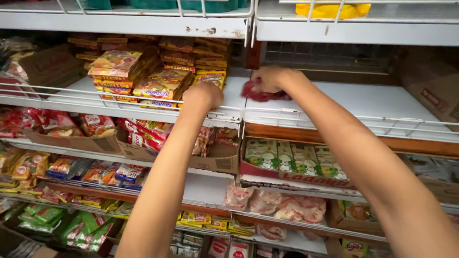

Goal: The person sits on the floor and stocks shelves with various packaged food items, including instant noodles and snacks. They take items from a cardboard box and place them on the shelves, arranging them neatly. The person also uses a cloth to wipe the shelf surfaces.

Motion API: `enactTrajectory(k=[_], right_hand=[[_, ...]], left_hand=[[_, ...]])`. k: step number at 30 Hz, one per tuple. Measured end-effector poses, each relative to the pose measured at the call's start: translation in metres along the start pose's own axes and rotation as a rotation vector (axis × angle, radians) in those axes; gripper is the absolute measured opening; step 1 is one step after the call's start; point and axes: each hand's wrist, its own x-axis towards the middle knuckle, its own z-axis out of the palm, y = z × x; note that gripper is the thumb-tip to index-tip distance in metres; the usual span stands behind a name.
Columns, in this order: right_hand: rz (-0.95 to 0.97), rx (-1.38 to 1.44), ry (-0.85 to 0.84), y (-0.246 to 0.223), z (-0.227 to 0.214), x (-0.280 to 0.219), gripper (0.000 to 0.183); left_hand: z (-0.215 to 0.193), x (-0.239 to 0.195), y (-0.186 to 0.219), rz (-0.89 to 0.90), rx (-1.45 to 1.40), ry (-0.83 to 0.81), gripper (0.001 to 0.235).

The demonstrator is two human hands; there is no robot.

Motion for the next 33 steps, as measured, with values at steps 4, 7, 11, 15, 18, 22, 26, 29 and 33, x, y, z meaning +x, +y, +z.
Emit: enactTrajectory(k=[4,7,11,15,18,22,26,29,33], right_hand=[[-0.199,-0.222,0.125,0.005,0.012,0.031,0.038],[-0.512,-0.015,0.038,-0.01,0.02,0.018,0.048],[-0.424,0.153,-0.147,-0.021,0.006,0.009,0.047],[-0.213,-0.162,0.016,-0.025,0.021,0.062,0.046],[-0.253,-0.153,0.12,-0.023,0.035,0.1,0.048],[-0.21,-0.134,0.015,0.016,0.03,0.094,0.045],[-0.06,-0.03,-0.094,0.074,0.004,0.03,0.052],[-0.065,-0.009,-0.045,0.124,0.0,-0.029,0.051],[0.065,0.059,-0.045,0.151,-0.007,-0.094,0.039]], left_hand=[[-0.007,-0.025,-0.008,0.222,-0.08,0.123,0.046],[-0.018,-0.036,-0.008,0.304,-0.052,0.076,0.054],[-0.02,-0.034,-0.008,0.276,-0.047,0.013,0.061],[-0.017,-0.025,-0.003,0.256,-0.072,-0.025,0.067],[-0.022,-0.034,-0.003,0.16,-0.012,-0.079,0.07],[-0.029,-0.038,0.001,0.109,0.018,-0.133,0.07],[-0.029,-0.037,-0.004,0.136,0.027,-0.1,0.067],[-0.023,-0.043,-0.007,0.235,-0.04,0.089,0.056],[0.003,-0.058,-0.024,0.58,-0.129,0.742,0.034]])
